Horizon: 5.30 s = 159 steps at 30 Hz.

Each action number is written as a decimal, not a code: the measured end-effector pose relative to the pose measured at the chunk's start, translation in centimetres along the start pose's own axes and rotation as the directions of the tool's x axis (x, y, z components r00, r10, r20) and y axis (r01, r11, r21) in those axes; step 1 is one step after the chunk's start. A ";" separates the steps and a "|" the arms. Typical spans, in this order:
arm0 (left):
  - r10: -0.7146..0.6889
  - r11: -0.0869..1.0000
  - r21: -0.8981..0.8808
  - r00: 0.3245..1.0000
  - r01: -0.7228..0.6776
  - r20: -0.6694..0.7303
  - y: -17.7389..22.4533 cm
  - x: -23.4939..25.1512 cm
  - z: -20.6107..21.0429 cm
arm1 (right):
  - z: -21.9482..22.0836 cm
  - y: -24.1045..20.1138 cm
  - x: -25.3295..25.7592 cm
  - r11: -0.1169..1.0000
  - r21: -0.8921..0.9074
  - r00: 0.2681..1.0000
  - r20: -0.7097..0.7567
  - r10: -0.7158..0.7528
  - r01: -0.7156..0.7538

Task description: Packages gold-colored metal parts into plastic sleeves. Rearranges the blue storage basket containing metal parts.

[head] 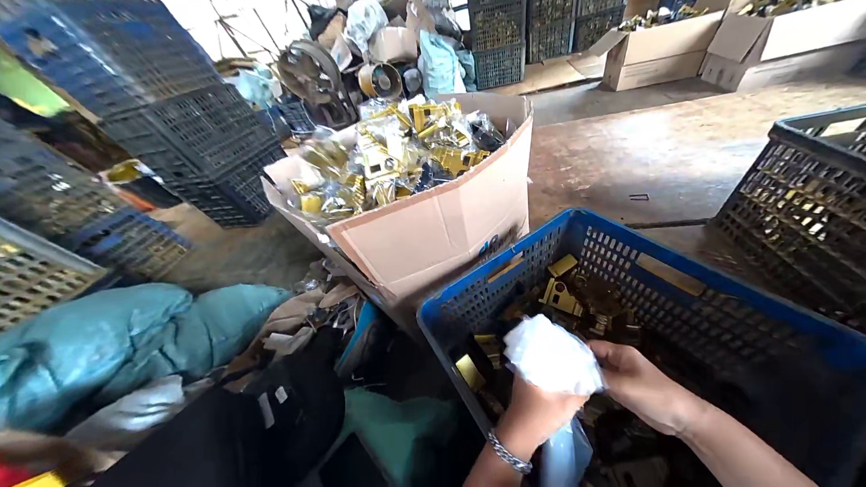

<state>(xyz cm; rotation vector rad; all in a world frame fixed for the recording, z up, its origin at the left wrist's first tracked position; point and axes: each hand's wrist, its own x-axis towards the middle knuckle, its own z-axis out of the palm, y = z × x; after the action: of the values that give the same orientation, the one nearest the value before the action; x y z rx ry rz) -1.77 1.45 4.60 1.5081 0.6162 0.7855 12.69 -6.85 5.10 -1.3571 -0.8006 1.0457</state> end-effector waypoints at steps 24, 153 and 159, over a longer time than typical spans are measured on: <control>0.159 0.934 0.343 0.977 -0.102 -0.144 0.0 3.7 -2.5 | -4.3 -2.0 5.5 0.953 -0.205 0.974 0.092 -0.207 0.222; -0.150 0.955 -0.254 0.988 0.154 0.035 1.5 1.9 -2.3 | 0.6 -3.6 2.6 0.984 -0.174 0.926 0.364 0.103 -0.041; 0.286 0.945 0.279 0.846 -0.171 -0.450 -0.3 3.5 -6.3 | -1.2 -2.6 8.4 0.984 0.041 0.985 0.010 -0.174 0.174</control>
<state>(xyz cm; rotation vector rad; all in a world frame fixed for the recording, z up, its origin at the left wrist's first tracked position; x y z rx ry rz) -4.45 8.10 4.74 1.6214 0.9358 1.3444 17.14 0.66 6.58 -1.2244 -0.8872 0.9295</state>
